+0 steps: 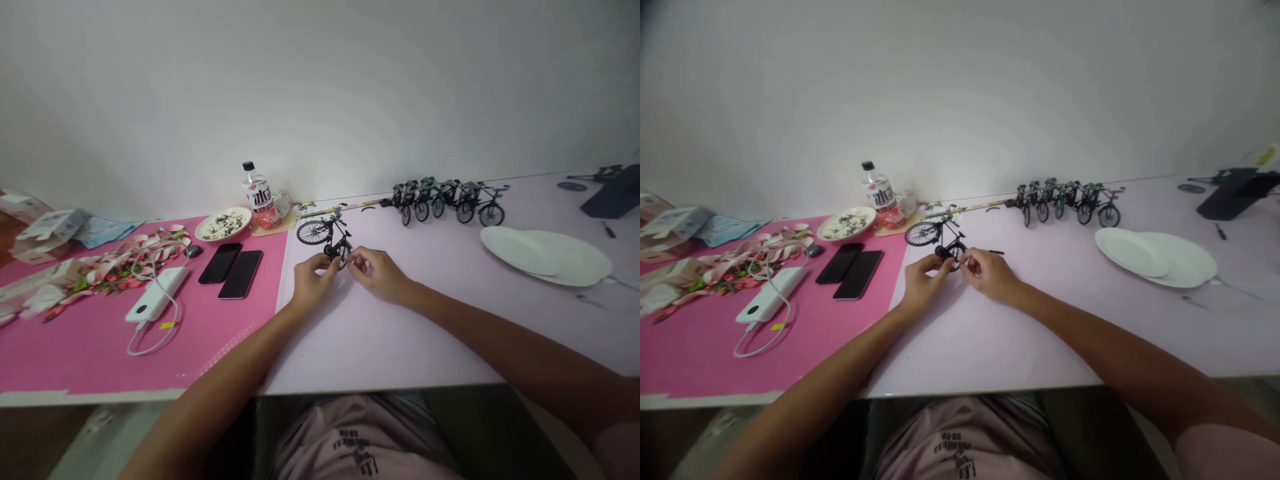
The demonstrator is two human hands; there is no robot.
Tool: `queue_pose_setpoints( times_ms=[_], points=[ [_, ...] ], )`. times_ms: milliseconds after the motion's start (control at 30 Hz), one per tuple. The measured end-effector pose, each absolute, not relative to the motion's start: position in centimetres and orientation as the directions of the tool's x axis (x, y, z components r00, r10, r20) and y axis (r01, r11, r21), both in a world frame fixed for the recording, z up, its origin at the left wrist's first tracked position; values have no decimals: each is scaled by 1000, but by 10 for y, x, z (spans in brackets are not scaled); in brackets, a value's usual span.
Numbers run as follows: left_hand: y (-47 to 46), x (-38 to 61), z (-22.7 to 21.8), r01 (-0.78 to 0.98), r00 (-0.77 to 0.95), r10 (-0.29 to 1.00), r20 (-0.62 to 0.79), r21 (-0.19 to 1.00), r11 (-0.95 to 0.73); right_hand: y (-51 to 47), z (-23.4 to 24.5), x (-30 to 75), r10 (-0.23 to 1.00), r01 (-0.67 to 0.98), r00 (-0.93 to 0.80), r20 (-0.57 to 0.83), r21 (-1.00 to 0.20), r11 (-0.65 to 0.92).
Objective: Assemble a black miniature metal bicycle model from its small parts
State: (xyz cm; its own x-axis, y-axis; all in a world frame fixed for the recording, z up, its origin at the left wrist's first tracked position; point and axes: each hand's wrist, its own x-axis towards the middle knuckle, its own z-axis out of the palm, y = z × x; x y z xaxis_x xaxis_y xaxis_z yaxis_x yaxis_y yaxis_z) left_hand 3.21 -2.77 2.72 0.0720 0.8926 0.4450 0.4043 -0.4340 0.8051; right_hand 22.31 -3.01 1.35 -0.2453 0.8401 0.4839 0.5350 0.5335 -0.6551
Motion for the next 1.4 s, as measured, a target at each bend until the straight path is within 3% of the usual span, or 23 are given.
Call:
queue_pose_setpoints(
  times_ms=[267,533,733,933,1133,1400],
  points=[
    [-27,32,26,385,79,883,462,803,-455,-31,8,221,838,511,-334,431,-665,545],
    [-26,31,25,365,94,886,453,813,-454,-29,9,222,861,547,-268,433,-667,506],
    [-24,31,24,396,94,881,463,795,-460,-31,8,221,849,546,-358,387,-651,527],
    [-25,31,25,381,112,884,454,802,-461,-30,10,222,869,572,-268,417,-657,492],
    [-24,30,23,413,115,878,464,782,-467,-31,8,221,852,540,-340,397,-660,523],
    [-21,29,19,435,159,868,471,756,-490,-31,12,220,874,621,-210,439,-631,466]
  ],
)
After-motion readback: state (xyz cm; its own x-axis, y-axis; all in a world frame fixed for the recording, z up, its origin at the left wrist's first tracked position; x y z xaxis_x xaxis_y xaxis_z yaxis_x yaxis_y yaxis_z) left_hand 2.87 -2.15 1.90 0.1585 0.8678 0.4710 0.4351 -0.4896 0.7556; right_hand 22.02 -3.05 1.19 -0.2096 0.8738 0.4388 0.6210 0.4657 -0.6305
